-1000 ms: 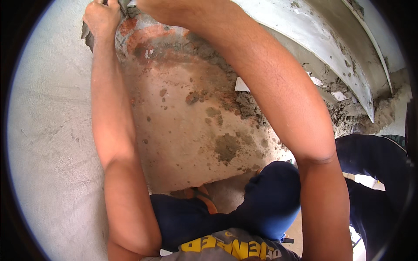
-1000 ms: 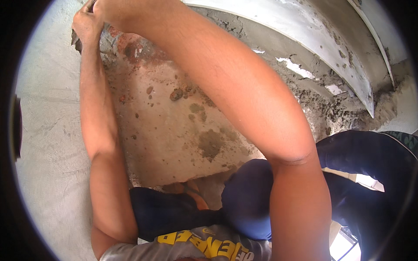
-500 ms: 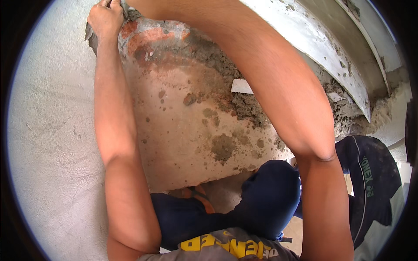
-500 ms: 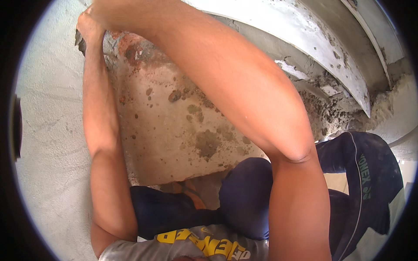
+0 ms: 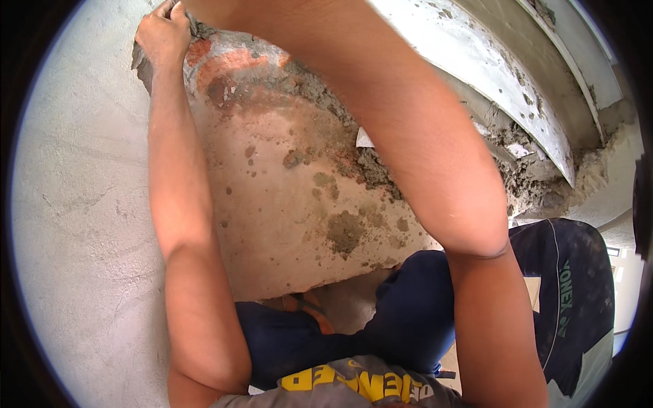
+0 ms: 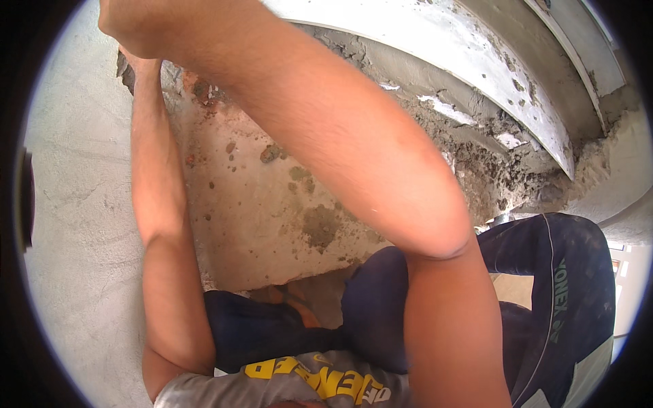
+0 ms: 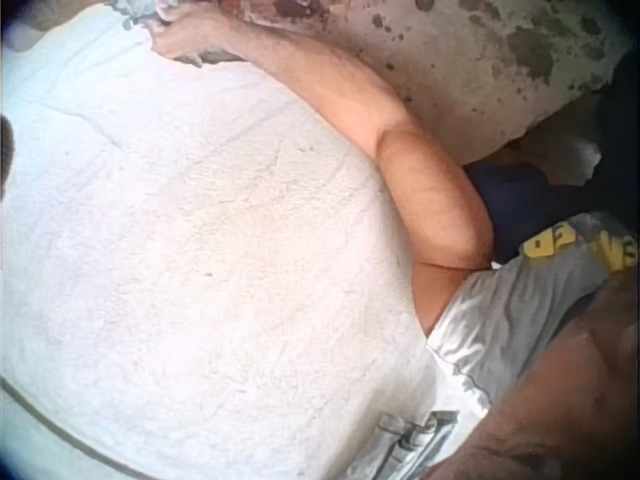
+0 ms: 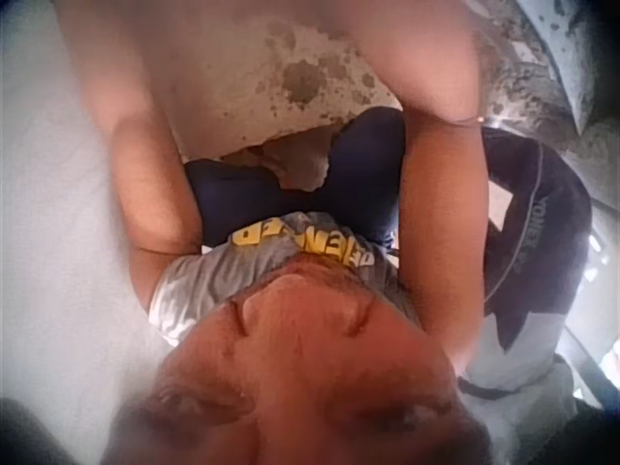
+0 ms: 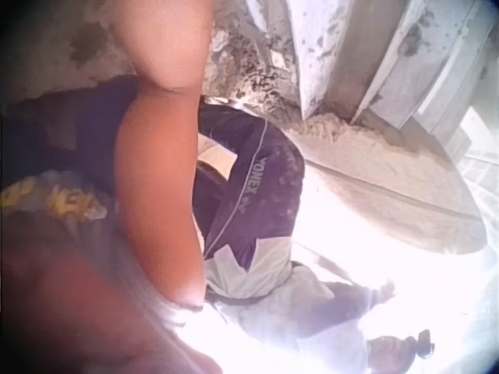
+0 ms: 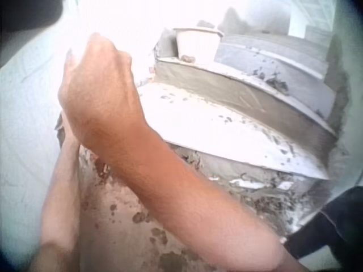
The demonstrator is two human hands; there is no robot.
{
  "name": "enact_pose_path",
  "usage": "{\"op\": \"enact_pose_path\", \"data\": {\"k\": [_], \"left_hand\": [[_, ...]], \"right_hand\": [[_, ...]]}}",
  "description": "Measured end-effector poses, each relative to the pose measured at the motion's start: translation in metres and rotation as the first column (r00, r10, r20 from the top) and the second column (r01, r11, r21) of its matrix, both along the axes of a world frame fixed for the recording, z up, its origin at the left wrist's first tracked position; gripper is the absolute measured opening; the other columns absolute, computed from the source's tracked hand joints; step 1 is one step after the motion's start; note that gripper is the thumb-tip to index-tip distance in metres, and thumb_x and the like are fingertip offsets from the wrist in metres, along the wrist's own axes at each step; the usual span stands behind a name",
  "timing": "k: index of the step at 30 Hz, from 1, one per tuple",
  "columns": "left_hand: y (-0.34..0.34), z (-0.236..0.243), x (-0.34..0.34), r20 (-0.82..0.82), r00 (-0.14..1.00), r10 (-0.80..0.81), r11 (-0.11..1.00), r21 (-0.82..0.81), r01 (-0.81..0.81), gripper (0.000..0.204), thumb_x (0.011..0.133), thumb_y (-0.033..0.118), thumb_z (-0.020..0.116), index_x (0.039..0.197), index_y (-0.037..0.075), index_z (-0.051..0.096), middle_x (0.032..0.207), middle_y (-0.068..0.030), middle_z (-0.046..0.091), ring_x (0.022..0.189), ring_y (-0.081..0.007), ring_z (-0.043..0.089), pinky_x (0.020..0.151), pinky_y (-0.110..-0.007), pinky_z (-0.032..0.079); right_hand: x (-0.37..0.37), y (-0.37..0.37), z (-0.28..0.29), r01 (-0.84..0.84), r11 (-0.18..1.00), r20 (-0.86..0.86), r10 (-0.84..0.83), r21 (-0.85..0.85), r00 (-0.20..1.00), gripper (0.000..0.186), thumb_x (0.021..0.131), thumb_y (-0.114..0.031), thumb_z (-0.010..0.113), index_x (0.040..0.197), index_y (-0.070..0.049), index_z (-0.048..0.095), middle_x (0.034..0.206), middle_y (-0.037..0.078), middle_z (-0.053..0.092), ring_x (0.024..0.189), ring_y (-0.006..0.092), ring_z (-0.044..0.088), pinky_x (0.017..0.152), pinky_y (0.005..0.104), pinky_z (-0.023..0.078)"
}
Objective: The person uses a hammer and a metal rod to chip away excess concrete from the edge of a stair step. Then the person fits a white tile strip into the gap between the stair and the wall.
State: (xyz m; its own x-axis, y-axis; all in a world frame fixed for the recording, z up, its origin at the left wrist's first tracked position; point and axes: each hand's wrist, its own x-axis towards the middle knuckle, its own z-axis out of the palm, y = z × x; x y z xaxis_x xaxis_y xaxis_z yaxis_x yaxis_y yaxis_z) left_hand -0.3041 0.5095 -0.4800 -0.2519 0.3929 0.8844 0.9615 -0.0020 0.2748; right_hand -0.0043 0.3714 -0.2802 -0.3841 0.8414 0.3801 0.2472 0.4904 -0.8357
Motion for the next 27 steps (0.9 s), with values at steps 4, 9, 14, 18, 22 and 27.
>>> {"op": "enact_pose_path", "data": {"k": [4,9,14,18,22,27], "left_hand": [[-0.010,0.007,0.009,0.092,0.995,0.028,0.993,-0.116,-0.017,0.038,0.088,0.040,0.076,0.103,0.005,0.080,0.091,-0.0174,0.077,0.095,-0.0338,0.075,0.088,-0.044,0.057],[-0.010,-0.001,-0.002,-0.010,1.000,-0.006,0.999,0.051,0.007,0.035,0.089,0.038,0.075,0.108,0.009,0.081,0.095,-0.0184,0.078,0.096,-0.0342,0.075,0.088,-0.044,0.057],[-0.005,0.004,-0.001,0.126,0.992,0.022,0.989,-0.147,-0.004,0.035,0.091,0.037,0.073,0.105,0.007,0.081,0.092,-0.0209,0.077,0.091,-0.0382,0.074,0.083,-0.045,0.057],[-0.032,0.013,0.023,-0.083,0.991,0.103,0.989,-0.096,-0.110,0.029,0.091,0.035,0.073,0.095,0.007,0.079,0.082,-0.0202,0.073,0.076,-0.0396,0.070,0.074,-0.048,0.052],[-0.046,0.010,0.046,-0.076,0.997,-0.016,0.999,-0.045,0.012,0.021,0.095,0.026,0.070,0.094,0.006,0.076,0.076,-0.0179,0.071,0.073,-0.0382,0.069,0.070,-0.046,0.052],[-0.077,-0.045,0.082,0.050,0.962,-0.268,0.963,0.040,0.266,0.020,0.092,-0.001,0.064,0.109,0.007,0.072,0.095,-0.0155,0.074,0.085,-0.0342,0.072,0.074,-0.041,0.057]], "right_hand": [[-0.044,0.082,-0.113,0.007,0.822,-0.070,0.040,0.569,0.997,0.026,0.092,-0.011,0.062,0.094,0.014,0.067,0.082,0.036,0.067,0.081,0.0516,0.069,0.071,0.0499,0.058],[-0.007,0.024,-0.043,-0.106,0.972,0.032,0.101,0.208,0.994,0.033,0.096,-0.019,0.059,0.093,0.014,0.066,0.087,0.038,0.067,0.086,0.0544,0.069,0.078,0.0523,0.057],[-0.047,0.083,-0.126,0.029,0.908,0.127,-0.090,0.418,0.988,0.040,0.099,-0.025,0.059,0.099,0.014,0.065,0.090,0.039,0.067,0.091,0.0536,0.069,0.079,0.0533,0.056],[-0.024,0.066,-0.089,-0.194,0.907,0.340,0.060,0.373,0.939,0.038,0.098,-0.022,0.059,0.097,0.015,0.065,0.089,0.039,0.067,0.089,0.0522,0.069,0.076,0.0521,0.057],[0.011,0.029,-0.095,-0.127,0.806,0.263,-0.037,0.578,0.964,0.029,0.097,-0.015,0.060,0.086,0.011,0.065,0.073,0.028,0.067,0.066,0.0380,0.069,0.057,0.0431,0.054],[0.041,-0.006,-0.097,0.016,0.926,0.167,-0.085,0.377,0.982,0.036,0.102,-0.022,0.058,0.077,0.004,0.060,0.058,0.014,0.057,0.050,0.0212,0.057,0.045,0.0363,0.045]]}}
